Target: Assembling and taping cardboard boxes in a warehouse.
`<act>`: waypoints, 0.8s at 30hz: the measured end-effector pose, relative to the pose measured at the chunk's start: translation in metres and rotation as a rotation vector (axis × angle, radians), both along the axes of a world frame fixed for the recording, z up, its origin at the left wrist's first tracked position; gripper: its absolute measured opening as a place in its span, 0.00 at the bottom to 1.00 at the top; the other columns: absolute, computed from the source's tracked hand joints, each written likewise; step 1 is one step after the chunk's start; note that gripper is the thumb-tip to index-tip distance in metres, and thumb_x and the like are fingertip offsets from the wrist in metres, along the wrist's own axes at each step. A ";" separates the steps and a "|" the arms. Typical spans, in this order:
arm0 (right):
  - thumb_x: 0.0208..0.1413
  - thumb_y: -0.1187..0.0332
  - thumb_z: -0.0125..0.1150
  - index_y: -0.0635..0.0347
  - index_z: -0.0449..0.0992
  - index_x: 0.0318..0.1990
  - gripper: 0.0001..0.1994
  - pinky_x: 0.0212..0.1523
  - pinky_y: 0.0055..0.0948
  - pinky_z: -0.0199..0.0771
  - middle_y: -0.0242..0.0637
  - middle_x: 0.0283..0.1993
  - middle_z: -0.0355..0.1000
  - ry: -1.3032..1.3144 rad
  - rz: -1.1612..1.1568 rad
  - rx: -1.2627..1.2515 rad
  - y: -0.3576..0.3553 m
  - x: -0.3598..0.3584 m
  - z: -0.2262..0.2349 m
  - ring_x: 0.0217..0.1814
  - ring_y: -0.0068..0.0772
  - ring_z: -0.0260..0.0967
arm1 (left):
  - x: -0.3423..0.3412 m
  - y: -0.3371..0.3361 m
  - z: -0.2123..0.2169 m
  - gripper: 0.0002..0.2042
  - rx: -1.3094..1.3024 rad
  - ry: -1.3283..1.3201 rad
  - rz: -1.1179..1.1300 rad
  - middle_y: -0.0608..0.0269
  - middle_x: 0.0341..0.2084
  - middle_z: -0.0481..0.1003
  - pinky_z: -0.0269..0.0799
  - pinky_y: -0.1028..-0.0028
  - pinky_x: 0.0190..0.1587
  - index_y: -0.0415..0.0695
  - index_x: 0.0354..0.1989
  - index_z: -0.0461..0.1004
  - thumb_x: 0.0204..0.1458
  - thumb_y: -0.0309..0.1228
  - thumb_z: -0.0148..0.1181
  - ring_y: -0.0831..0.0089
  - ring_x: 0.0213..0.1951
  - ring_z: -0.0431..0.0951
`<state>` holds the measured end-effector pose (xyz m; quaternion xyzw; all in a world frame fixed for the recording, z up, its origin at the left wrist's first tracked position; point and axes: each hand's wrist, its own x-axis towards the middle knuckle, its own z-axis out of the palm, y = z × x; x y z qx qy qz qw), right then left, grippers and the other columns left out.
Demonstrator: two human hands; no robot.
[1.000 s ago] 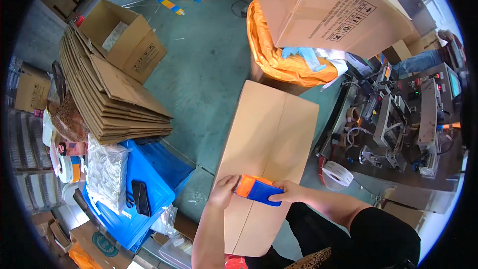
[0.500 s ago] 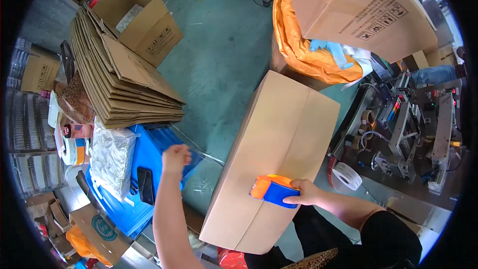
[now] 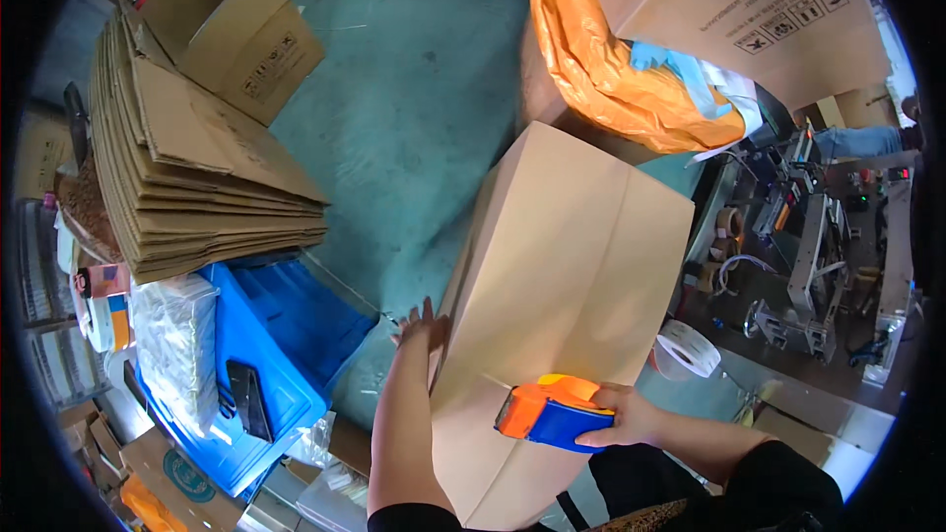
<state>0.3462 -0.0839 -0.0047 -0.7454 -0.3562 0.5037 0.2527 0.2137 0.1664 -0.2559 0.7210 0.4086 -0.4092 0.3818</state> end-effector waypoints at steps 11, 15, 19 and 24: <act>0.37 0.43 0.61 0.62 0.73 0.32 0.27 0.34 0.30 0.67 0.42 0.28 0.71 0.198 0.002 -0.187 0.027 -0.001 0.019 0.32 0.37 0.69 | -0.131 -0.050 0.180 0.43 -0.297 -0.707 0.656 0.52 0.62 0.41 0.39 0.61 0.62 0.50 0.63 0.41 0.43 0.66 0.38 0.59 0.63 0.41; 0.38 0.42 0.60 0.61 0.74 0.35 0.28 0.36 0.30 0.67 0.42 0.30 0.72 0.184 -0.041 -0.223 0.022 -0.003 0.017 0.34 0.37 0.70 | -0.116 -0.120 0.250 0.52 0.270 -0.095 -0.261 0.48 0.63 0.32 0.28 0.39 0.57 0.58 0.63 0.40 0.27 0.67 0.55 0.39 0.61 0.24; 0.39 0.40 0.57 0.60 0.71 0.40 0.31 0.40 0.33 0.67 0.45 0.35 0.71 0.165 -0.008 -0.166 0.023 -0.012 0.019 0.39 0.41 0.69 | -0.113 -0.129 0.245 0.49 0.306 -0.012 -0.336 0.53 0.63 0.28 0.27 0.30 0.50 0.69 0.62 0.41 0.27 0.67 0.54 0.29 0.57 0.18; 0.41 0.36 0.50 0.64 0.69 0.39 0.35 0.37 0.37 0.67 0.49 0.31 0.70 -0.020 0.289 -0.178 0.034 -0.012 0.043 0.36 0.49 0.69 | -0.124 -0.133 0.240 0.50 0.329 -0.013 -0.414 0.55 0.62 0.21 0.28 0.27 0.48 0.72 0.62 0.35 0.27 0.69 0.52 0.27 0.56 0.18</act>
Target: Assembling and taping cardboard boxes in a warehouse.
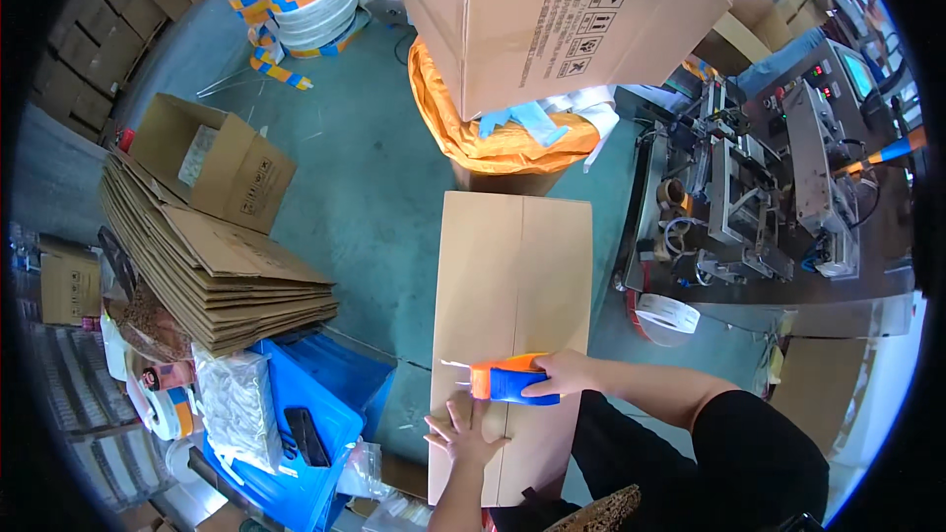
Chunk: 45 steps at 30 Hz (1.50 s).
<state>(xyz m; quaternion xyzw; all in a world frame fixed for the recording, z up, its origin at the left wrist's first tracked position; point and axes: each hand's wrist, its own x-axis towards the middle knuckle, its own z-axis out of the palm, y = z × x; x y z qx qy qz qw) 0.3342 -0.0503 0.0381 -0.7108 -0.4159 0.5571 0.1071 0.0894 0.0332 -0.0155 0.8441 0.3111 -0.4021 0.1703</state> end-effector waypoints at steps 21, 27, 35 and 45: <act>0.42 0.39 0.50 0.56 0.73 0.41 0.30 0.40 0.34 0.68 0.41 0.39 0.72 -0.472 -0.075 -0.858 -0.213 0.088 0.008 0.40 0.41 0.70 | 0.018 -0.001 -0.001 0.47 0.000 0.039 -0.016 0.52 0.62 0.24 0.30 0.30 0.50 0.67 0.63 0.38 0.32 0.68 0.50 0.25 0.56 0.21; 0.42 0.42 0.51 0.58 0.74 0.37 0.27 0.39 0.37 0.69 0.44 0.37 0.73 -0.478 -0.336 -0.796 -0.113 0.029 -0.086 0.39 0.43 0.71 | 0.011 -0.003 -0.007 0.49 0.006 0.020 0.004 0.52 0.62 0.23 0.23 0.34 0.53 0.66 0.63 0.39 0.29 0.69 0.51 0.29 0.57 0.18; 0.45 0.45 0.48 0.56 0.73 0.43 0.26 0.47 0.37 0.65 0.45 0.44 0.70 -0.406 -0.576 -0.612 -0.112 0.006 -0.156 0.46 0.44 0.68 | 0.003 -0.001 -0.014 0.51 0.006 -0.049 0.030 0.50 0.62 0.25 0.21 0.34 0.52 0.58 0.63 0.43 0.27 0.69 0.52 0.31 0.57 0.16; 0.45 0.43 0.49 0.65 0.74 0.38 0.29 0.44 0.38 0.65 0.54 0.37 0.71 -0.268 -1.069 -0.551 -0.146 -0.015 -0.132 0.43 0.49 0.68 | 0.100 -0.003 -0.054 0.38 -0.277 -0.440 -0.313 0.62 0.63 0.38 0.27 0.46 0.59 0.46 0.62 0.43 0.48 0.59 0.38 0.64 0.65 0.34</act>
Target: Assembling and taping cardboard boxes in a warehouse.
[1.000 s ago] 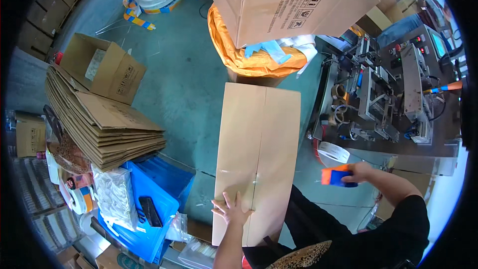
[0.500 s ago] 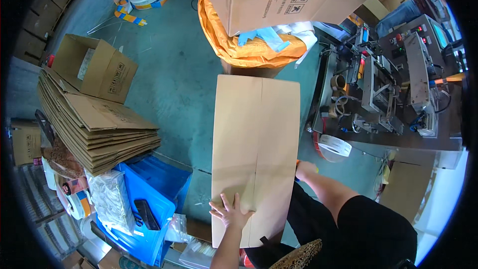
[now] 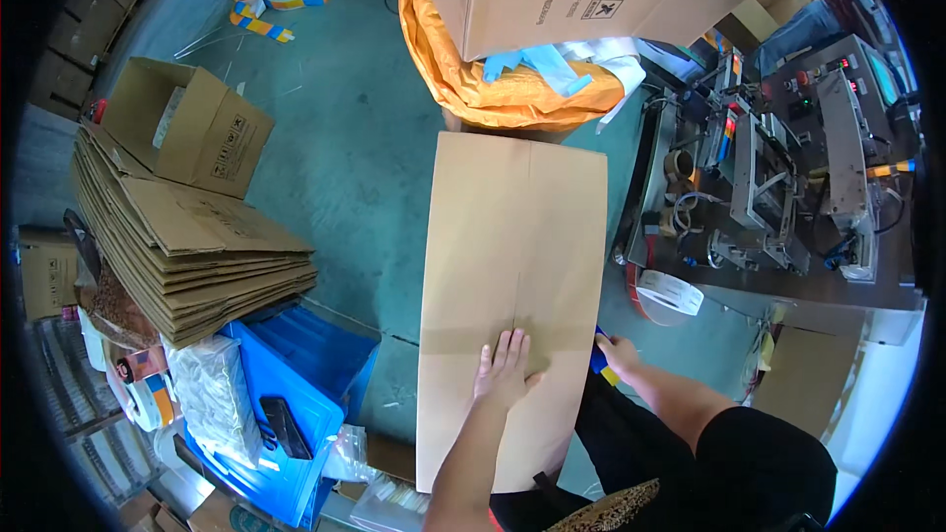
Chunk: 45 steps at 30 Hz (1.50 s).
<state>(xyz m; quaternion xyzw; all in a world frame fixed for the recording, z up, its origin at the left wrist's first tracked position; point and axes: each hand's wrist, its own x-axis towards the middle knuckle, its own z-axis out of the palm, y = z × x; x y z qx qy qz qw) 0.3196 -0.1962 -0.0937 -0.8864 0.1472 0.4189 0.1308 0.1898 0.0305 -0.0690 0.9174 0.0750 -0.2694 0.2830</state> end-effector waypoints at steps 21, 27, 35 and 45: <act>0.45 0.51 0.58 0.67 0.70 0.37 0.24 0.35 0.30 0.68 0.46 0.33 0.72 -0.205 0.023 0.222 -0.009 -0.055 0.037 0.35 0.36 0.71 | -0.300 -0.089 0.015 0.31 0.202 -0.071 -0.250 0.65 0.60 0.49 0.44 0.47 0.58 0.49 0.60 0.52 0.46 0.43 0.49 0.61 0.62 0.46; 0.43 0.47 0.57 0.65 0.70 0.39 0.27 0.39 0.35 0.67 0.49 0.36 0.72 -0.287 0.289 0.180 -0.001 -0.045 0.071 0.40 0.44 0.70 | -0.271 -0.146 0.021 0.26 0.032 -0.066 0.064 0.61 0.62 0.44 0.37 0.49 0.60 0.46 0.61 0.46 0.51 0.32 0.39 0.46 0.62 0.41; 0.43 0.50 0.58 0.66 0.68 0.44 0.29 0.41 0.33 0.67 0.47 0.37 0.72 -0.201 0.324 0.400 -0.041 -0.008 0.077 0.40 0.40 0.71 | -0.210 -0.217 0.034 0.32 0.086 0.151 0.272 0.56 0.62 0.41 0.33 0.51 0.61 0.44 0.61 0.44 0.52 0.47 0.43 0.50 0.63 0.37; 0.37 0.55 0.67 0.67 0.68 0.43 0.29 0.39 0.28 0.67 0.39 0.35 0.70 0.368 0.549 0.652 -0.114 -0.069 0.216 0.40 0.25 0.67 | -0.209 -0.196 0.089 0.36 -0.550 -0.036 0.999 0.53 0.57 0.55 0.45 0.61 0.61 0.39 0.58 0.53 0.47 0.55 0.45 0.58 0.59 0.52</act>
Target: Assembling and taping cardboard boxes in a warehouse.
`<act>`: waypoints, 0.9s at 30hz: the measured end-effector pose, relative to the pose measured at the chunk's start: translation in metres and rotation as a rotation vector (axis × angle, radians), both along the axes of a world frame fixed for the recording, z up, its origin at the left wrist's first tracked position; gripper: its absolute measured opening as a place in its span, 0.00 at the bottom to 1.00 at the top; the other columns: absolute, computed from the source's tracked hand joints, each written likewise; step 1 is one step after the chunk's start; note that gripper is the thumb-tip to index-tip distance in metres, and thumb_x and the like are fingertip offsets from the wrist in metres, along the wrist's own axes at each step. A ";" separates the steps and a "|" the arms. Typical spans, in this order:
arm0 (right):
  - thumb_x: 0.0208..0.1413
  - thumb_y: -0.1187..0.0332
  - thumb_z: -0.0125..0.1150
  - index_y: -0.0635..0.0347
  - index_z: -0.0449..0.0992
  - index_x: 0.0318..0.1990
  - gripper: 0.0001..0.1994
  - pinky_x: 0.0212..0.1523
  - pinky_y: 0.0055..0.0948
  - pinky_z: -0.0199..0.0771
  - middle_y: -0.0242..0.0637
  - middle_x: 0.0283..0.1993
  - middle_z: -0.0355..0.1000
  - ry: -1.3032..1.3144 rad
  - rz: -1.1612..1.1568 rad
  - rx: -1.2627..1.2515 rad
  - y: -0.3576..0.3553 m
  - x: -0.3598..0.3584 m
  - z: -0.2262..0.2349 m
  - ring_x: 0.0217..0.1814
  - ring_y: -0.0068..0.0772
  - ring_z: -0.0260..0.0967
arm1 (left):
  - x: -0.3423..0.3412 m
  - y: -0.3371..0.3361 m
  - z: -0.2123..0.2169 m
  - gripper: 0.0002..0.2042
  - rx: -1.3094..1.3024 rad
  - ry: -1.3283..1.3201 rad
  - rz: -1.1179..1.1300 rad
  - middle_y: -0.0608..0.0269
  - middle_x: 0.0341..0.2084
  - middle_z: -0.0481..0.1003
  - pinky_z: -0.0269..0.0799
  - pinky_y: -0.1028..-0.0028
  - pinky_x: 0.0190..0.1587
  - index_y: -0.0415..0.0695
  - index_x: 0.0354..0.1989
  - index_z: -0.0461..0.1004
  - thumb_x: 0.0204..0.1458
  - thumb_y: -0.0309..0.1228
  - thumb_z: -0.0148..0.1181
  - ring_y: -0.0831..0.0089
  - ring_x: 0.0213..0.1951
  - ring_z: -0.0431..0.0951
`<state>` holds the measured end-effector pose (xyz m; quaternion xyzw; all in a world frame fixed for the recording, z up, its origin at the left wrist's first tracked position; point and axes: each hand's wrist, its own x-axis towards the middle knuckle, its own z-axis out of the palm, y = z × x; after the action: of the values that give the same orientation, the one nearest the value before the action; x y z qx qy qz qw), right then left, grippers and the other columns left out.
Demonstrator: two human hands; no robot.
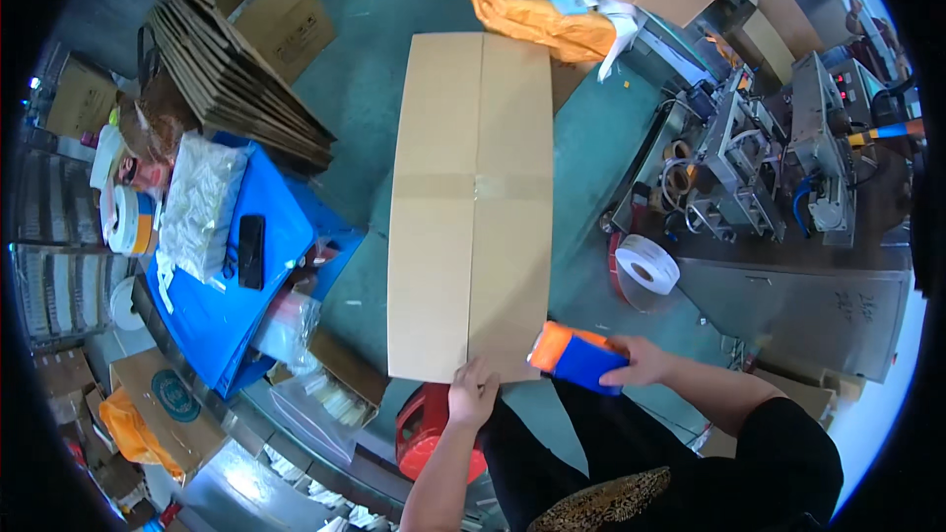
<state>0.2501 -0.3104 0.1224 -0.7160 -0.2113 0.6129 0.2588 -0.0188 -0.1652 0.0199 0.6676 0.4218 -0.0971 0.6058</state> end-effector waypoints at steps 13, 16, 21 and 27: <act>0.36 0.46 0.63 0.65 0.69 0.28 0.26 0.33 0.39 0.66 0.46 0.25 0.67 -0.182 0.554 0.449 0.039 -0.102 -0.016 0.31 0.49 0.66 | -0.057 0.008 0.034 0.06 -0.822 -0.356 0.919 0.61 0.27 0.74 0.70 0.79 0.32 0.34 0.36 0.71 0.51 0.22 0.50 0.75 0.28 0.74; 0.38 0.46 0.61 0.64 0.69 0.29 0.26 0.33 0.39 0.66 0.47 0.24 0.67 -0.159 0.710 0.327 0.049 -0.114 -0.017 0.29 0.50 0.66 | -0.082 0.023 0.031 0.05 -0.618 -0.175 0.854 0.63 0.24 0.73 0.70 0.78 0.31 0.35 0.34 0.72 0.51 0.23 0.51 0.76 0.26 0.73; 0.38 0.44 0.60 0.61 0.71 0.33 0.26 0.38 0.38 0.67 0.45 0.29 0.70 -0.200 0.795 0.051 0.011 -0.081 -0.002 0.34 0.50 0.68 | -0.177 0.138 -0.024 0.03 -0.165 0.041 0.993 0.67 0.18 0.68 0.62 0.80 0.21 0.39 0.28 0.70 0.48 0.25 0.53 0.80 0.19 0.66; 0.36 0.45 0.61 0.60 0.73 0.32 0.26 0.41 0.39 0.66 0.43 0.29 0.70 -0.426 0.808 -0.046 -0.016 -0.059 0.038 0.33 0.48 0.68 | -0.205 0.177 -0.105 0.03 -0.143 0.139 0.996 0.70 0.18 0.68 0.58 0.84 0.19 0.41 0.29 0.71 0.48 0.27 0.55 0.83 0.19 0.66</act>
<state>0.1907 -0.3265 0.1604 -0.6919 -0.5085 0.5083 -0.0659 -0.2234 0.0115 -0.0848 0.3344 0.7206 0.1308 0.5932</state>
